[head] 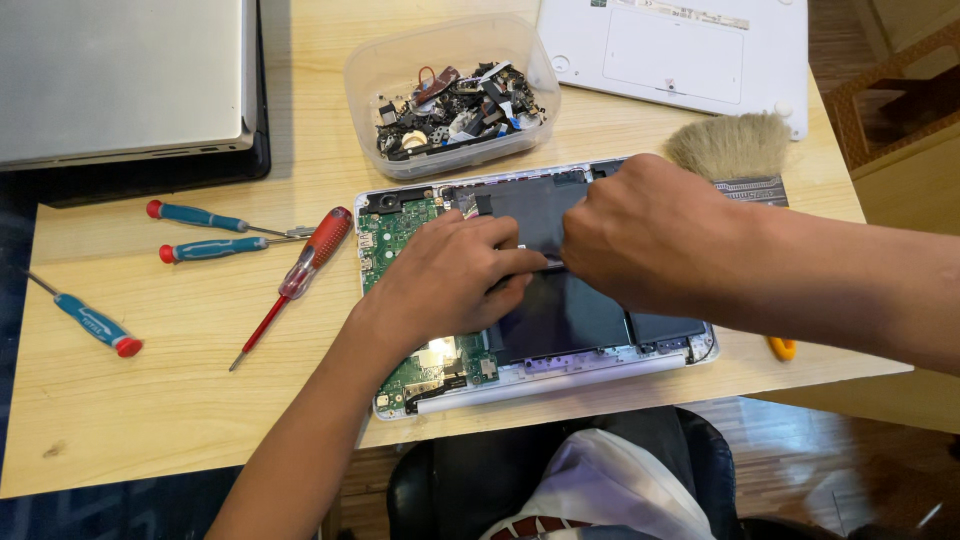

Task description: The person uses a red screwdriver to unscrew and remove a metal bracket from the internal chassis of a disassembled laptop. The person then uses the screwdriver to pry and lift a black battery pack from the laptop's interior.

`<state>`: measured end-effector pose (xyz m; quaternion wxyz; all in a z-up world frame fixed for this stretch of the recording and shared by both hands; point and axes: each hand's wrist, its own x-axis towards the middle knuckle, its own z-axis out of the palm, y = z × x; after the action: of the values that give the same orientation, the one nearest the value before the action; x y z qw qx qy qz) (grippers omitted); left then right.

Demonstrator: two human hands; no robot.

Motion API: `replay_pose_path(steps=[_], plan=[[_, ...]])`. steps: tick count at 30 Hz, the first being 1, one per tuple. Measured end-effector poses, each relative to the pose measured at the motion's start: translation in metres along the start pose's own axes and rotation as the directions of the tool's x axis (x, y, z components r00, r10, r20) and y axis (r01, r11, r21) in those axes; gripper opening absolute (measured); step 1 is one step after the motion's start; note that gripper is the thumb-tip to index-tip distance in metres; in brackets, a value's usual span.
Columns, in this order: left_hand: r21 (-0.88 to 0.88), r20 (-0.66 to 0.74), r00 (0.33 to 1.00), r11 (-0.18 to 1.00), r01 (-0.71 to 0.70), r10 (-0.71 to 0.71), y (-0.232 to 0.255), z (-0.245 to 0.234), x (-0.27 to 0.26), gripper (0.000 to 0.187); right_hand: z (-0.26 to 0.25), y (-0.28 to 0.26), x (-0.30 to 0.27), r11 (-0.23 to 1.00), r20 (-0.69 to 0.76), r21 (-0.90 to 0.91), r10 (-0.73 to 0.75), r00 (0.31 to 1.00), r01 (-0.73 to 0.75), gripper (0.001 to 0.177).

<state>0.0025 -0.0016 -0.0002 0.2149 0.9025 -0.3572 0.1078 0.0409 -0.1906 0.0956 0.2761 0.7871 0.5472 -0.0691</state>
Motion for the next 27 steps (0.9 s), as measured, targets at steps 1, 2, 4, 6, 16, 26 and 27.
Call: replay_pose_path(steps=[1,2,4,6,16,26,27], plan=[[0.002,0.001,1.0,1.0,0.001,-0.001,0.0,-0.001,-0.001,0.011,0.002,0.002,-0.002,1.0,-0.002,0.0,0.0,1.0,0.0,0.022],[-0.016,-0.024,1.0,1.0,0.008,-0.009,0.001,-0.001,-0.001,0.011,0.004,0.003,-0.004,0.999,-0.035,-0.035,-0.02,0.999,0.019,0.02],[-0.034,-0.051,0.999,0.999,0.015,-0.017,0.002,0.0,0.0,0.011,0.007,0.005,-0.008,0.997,-0.067,-0.073,-0.042,0.997,0.037,0.019],[-0.042,-0.172,0.985,0.998,-0.043,0.035,0.002,0.002,0.002,0.005,0.007,0.006,-0.011,0.996,-0.003,-0.084,0.013,1.0,-0.013,0.021],[-0.281,-0.14,0.979,0.954,0.101,-0.145,0.026,-0.014,0.015,0.024,-0.003,0.018,-0.043,0.988,-0.177,-0.04,0.143,0.974,-0.152,0.025],[-0.186,-0.35,0.936,0.982,-0.039,-0.029,0.016,-0.01,0.01,0.008,0.007,0.015,-0.039,0.978,-0.309,0.025,0.205,0.929,-0.208,0.036],[-0.154,-0.342,0.939,0.988,-0.032,-0.023,0.014,-0.01,0.008,0.011,0.008,0.016,-0.038,0.974,-0.31,0.032,0.223,0.924,-0.225,0.037]])
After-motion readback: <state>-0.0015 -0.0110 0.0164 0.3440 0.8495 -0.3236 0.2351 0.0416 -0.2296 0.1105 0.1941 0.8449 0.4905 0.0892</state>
